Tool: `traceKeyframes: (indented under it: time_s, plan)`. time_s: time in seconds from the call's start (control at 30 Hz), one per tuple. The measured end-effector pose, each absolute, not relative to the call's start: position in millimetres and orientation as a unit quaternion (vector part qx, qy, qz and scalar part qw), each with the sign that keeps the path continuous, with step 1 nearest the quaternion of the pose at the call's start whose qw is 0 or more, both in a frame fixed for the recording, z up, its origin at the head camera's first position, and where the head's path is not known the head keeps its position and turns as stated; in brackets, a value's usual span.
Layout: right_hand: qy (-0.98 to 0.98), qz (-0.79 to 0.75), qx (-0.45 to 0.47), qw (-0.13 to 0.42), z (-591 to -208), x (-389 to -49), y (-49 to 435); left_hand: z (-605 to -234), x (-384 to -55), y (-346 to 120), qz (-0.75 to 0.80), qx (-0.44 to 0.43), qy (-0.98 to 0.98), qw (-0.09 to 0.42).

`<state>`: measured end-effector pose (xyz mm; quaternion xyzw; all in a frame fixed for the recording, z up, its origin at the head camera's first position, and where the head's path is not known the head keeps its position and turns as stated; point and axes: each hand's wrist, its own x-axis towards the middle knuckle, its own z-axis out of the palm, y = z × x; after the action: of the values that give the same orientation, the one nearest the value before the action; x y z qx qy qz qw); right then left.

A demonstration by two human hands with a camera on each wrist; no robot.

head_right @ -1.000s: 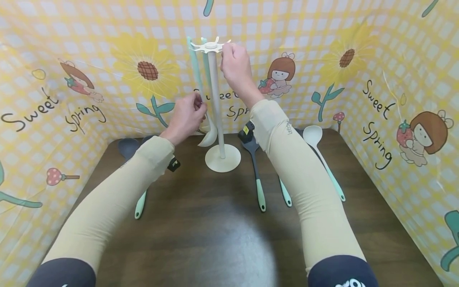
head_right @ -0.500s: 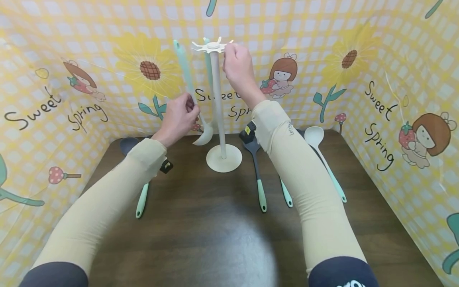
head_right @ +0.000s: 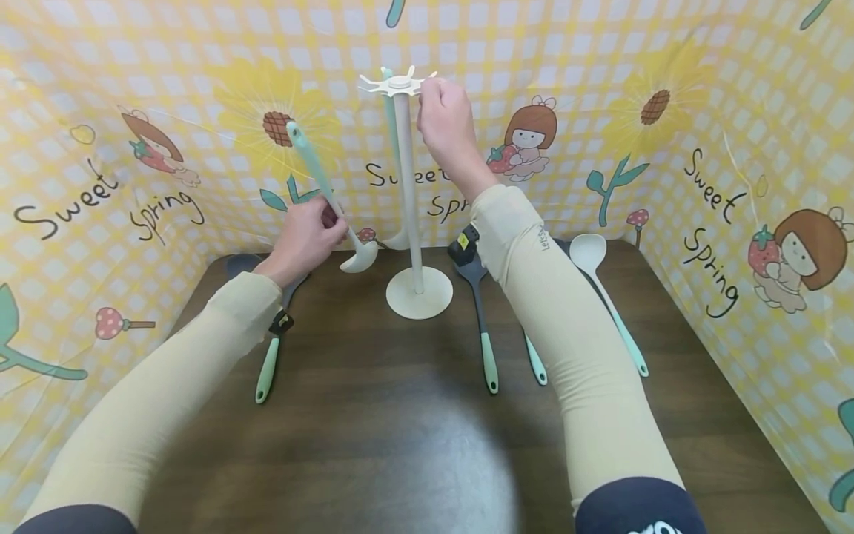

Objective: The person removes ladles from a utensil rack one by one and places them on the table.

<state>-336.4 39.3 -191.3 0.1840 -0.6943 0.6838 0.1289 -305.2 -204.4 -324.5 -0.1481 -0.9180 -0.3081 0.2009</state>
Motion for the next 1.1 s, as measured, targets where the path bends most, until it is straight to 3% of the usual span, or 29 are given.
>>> traceKeyframes:
  time_s: [0.2,0.63,0.9,1.1]
  plan:
    - [-0.695,0.683,0.182,0.129,-194.1,-343.1,40.2,-339.4,-306.1,-221.4,-0.282,-0.152,-0.931,0.177]
    - [-0.691,0.686,0.189,0.129,-185.3,-323.5,37.6,-369.9,-313.1,-248.7,-0.201,-0.17,-0.956,0.127]
    - [-0.694,0.683,0.183,0.133,-193.2,-342.2,39.5,-384.9,-314.5,-258.6,-0.17,-0.204,-0.958,0.105]
    - [-0.695,0.684,0.178,0.132,-197.3,-350.9,40.7,-395.7,-309.0,-260.0,-0.129,-0.265,-0.949,0.115]
